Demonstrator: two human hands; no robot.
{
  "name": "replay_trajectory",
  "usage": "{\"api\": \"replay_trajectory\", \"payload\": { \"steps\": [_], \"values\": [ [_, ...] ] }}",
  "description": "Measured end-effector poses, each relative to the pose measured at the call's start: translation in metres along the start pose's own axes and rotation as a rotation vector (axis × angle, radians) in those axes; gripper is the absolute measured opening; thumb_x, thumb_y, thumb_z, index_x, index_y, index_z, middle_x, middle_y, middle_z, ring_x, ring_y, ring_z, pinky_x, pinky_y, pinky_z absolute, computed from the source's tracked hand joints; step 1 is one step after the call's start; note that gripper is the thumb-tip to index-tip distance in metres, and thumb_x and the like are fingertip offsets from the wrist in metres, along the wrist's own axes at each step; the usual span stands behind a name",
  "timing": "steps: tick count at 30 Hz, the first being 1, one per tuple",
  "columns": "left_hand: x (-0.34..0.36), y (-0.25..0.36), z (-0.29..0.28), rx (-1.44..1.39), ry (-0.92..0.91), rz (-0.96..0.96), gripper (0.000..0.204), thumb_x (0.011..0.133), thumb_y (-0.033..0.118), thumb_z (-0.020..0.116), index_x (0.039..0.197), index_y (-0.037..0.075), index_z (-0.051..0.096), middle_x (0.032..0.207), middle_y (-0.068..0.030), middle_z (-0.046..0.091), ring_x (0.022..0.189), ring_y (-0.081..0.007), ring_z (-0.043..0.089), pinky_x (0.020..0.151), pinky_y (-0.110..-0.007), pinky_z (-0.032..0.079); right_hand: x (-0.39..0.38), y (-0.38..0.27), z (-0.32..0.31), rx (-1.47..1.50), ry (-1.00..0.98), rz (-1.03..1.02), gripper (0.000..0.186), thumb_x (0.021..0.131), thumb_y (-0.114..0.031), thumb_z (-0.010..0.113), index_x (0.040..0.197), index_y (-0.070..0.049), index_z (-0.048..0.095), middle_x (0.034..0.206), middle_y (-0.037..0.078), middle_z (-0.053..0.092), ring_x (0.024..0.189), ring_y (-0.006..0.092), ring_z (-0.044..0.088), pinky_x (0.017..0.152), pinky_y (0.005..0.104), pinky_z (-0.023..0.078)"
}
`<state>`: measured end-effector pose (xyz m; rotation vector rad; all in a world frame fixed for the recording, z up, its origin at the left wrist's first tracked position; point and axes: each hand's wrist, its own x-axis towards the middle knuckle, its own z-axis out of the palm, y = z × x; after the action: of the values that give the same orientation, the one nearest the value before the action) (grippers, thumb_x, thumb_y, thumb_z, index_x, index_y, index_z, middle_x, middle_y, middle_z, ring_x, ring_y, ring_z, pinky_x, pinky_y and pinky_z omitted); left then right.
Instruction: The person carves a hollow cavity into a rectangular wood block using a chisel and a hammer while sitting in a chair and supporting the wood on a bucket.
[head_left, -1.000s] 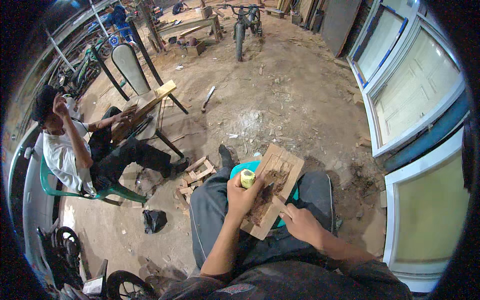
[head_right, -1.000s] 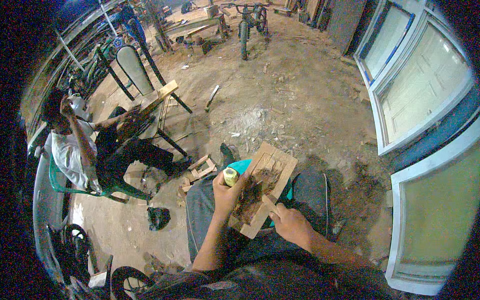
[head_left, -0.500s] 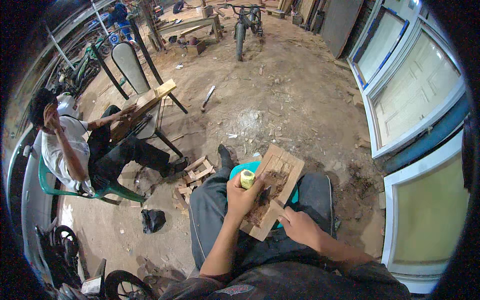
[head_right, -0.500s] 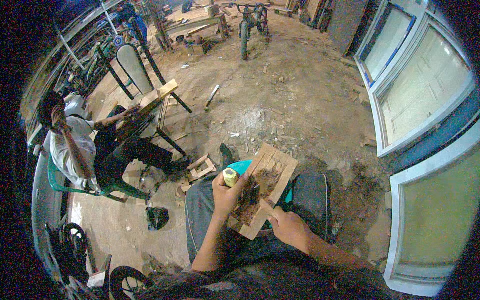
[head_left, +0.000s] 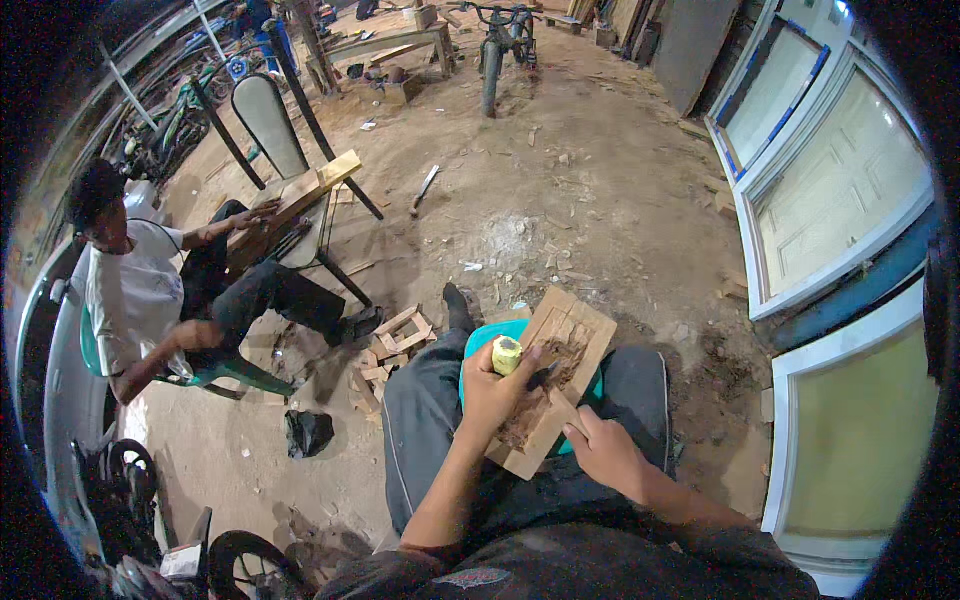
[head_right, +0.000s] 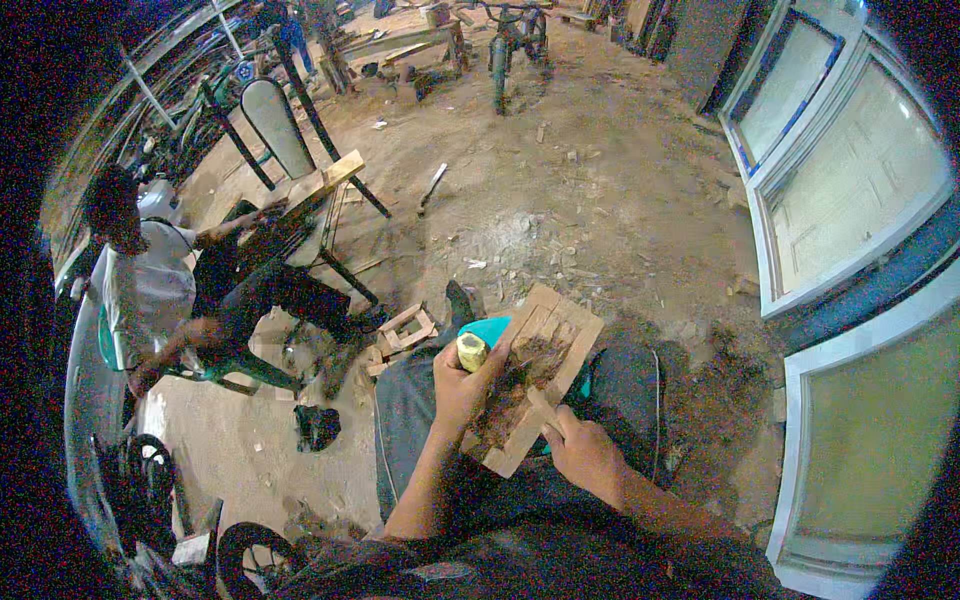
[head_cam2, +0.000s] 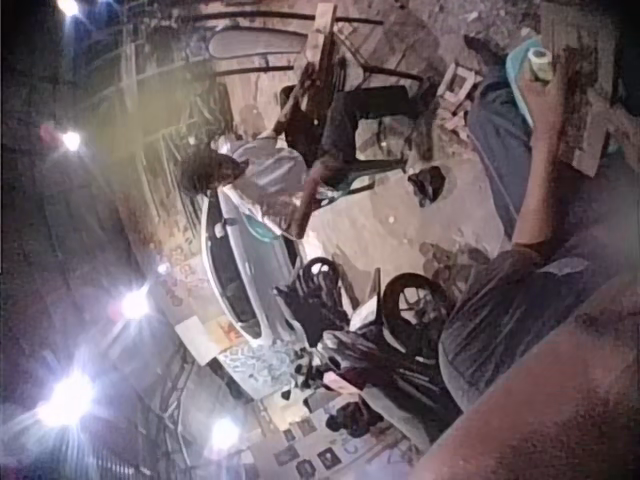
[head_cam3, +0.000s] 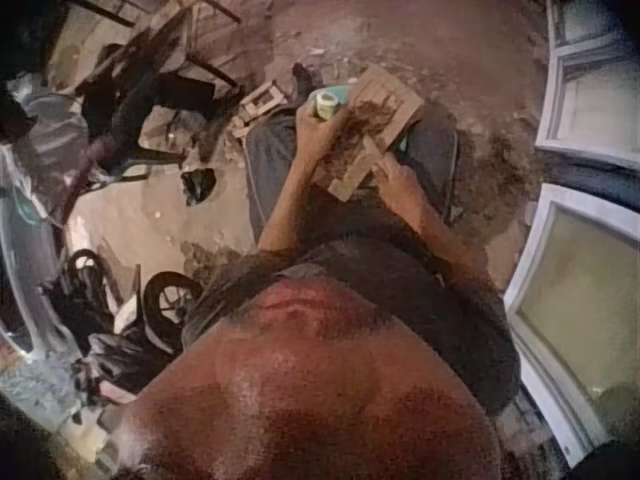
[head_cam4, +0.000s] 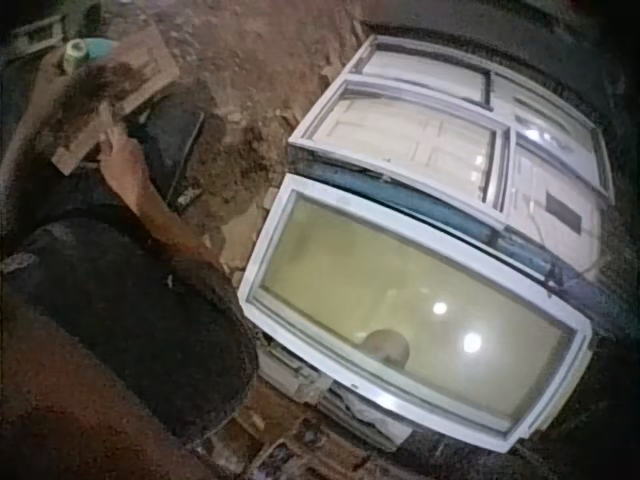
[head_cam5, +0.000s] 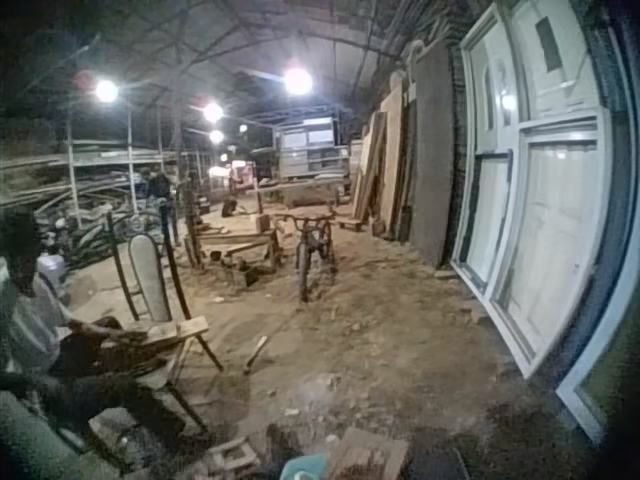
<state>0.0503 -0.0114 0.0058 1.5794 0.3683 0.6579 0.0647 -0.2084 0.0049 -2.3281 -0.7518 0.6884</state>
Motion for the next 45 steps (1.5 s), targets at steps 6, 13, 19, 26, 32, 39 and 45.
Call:
{"api": "replay_trajectory", "payload": {
  "steps": [6,13,19,26,32,39,45],
  "values": [
    [-0.002,-0.001,-0.006,-0.064,-0.028,-0.087,0.02,0.082,0.015,0.073,0.077,0.001,0.06,0.067,0.0026,0.06,0.061,-0.0032,0.051,0.055,-0.023,0.043,-0.002,0.005,0.005,-0.006,-0.03,-0.006,0.026,0.094,-0.024,0.053,0.093,0.0,0.044,0.068,0.03,0.055,0.069,0.0504,0.056,0.056,0.0539,0.042],
    [0.0,-0.009,-0.006,0.0,-0.04,0.009,0.019,0.081,0.014,0.074,0.078,0.001,0.061,0.066,0.0029,0.058,0.062,-0.0027,0.047,0.055,-0.023,0.041,0.0,-0.003,-0.004,0.004,-0.064,0.027,0.027,0.093,-0.025,0.053,0.095,0.001,0.048,0.073,0.03,0.059,0.071,0.0499,0.058,0.062,0.0565,0.046],
    [-0.001,-0.007,-0.005,-0.004,-0.04,-0.017,0.018,0.081,0.014,0.074,0.078,0.002,0.061,0.067,0.0042,0.058,0.061,-0.0024,0.046,0.054,-0.023,0.04,0.001,0.005,0.0,-0.01,-0.029,0.036,0.029,0.093,-0.027,0.054,0.098,0.001,0.049,0.076,0.031,0.061,0.074,0.0502,0.059,0.065,0.0577,0.048],
    [0.0,-0.004,-0.005,-0.01,-0.048,-0.02,0.021,0.082,0.016,0.074,0.075,0.003,0.059,0.066,0.0051,0.056,0.06,-0.0023,0.045,0.053,-0.022,0.038,-0.001,0.0,-0.002,0.009,-0.053,0.011,0.029,0.093,-0.027,0.053,0.098,0.001,0.049,0.075,0.031,0.06,0.074,0.0508,0.059,0.065,0.0584,0.047],
    [0.0,-0.008,-0.006,-0.018,-0.051,-0.03,0.022,0.082,0.016,0.074,0.074,0.003,0.058,0.066,0.005,0.055,0.061,-0.0024,0.045,0.053,-0.023,0.038,0.0,0.0,-0.001,-0.035,-0.054,0.028,0.029,0.093,-0.028,0.053,0.098,0.001,0.049,0.073,0.032,0.06,0.073,0.0505,0.059,0.064,0.0584,0.047],
    [-0.001,-0.007,-0.005,-0.021,-0.04,-0.053,0.02,0.082,0.015,0.074,0.076,0.003,0.059,0.067,0.0041,0.057,0.062,-0.0024,0.047,0.055,-0.023,0.04,0.002,0.006,0.007,-0.041,-0.017,-0.01,0.029,0.093,-0.028,0.054,0.098,0.001,0.048,0.072,0.031,0.059,0.071,0.0505,0.059,0.063,0.0583,0.047],
    [-0.002,0.0,-0.005,-0.017,-0.048,-0.056,0.02,0.082,0.016,0.074,0.077,0.002,0.06,0.067,0.0041,0.058,0.061,-0.0024,0.047,0.054,-0.023,0.04,0.001,-0.003,0.002,0.006,0.015,0.018,0.026,0.093,-0.024,0.054,0.089,0.001,0.045,0.07,0.03,0.057,0.072,0.0502,0.057,0.06,0.0567,0.043]
  ]
}}
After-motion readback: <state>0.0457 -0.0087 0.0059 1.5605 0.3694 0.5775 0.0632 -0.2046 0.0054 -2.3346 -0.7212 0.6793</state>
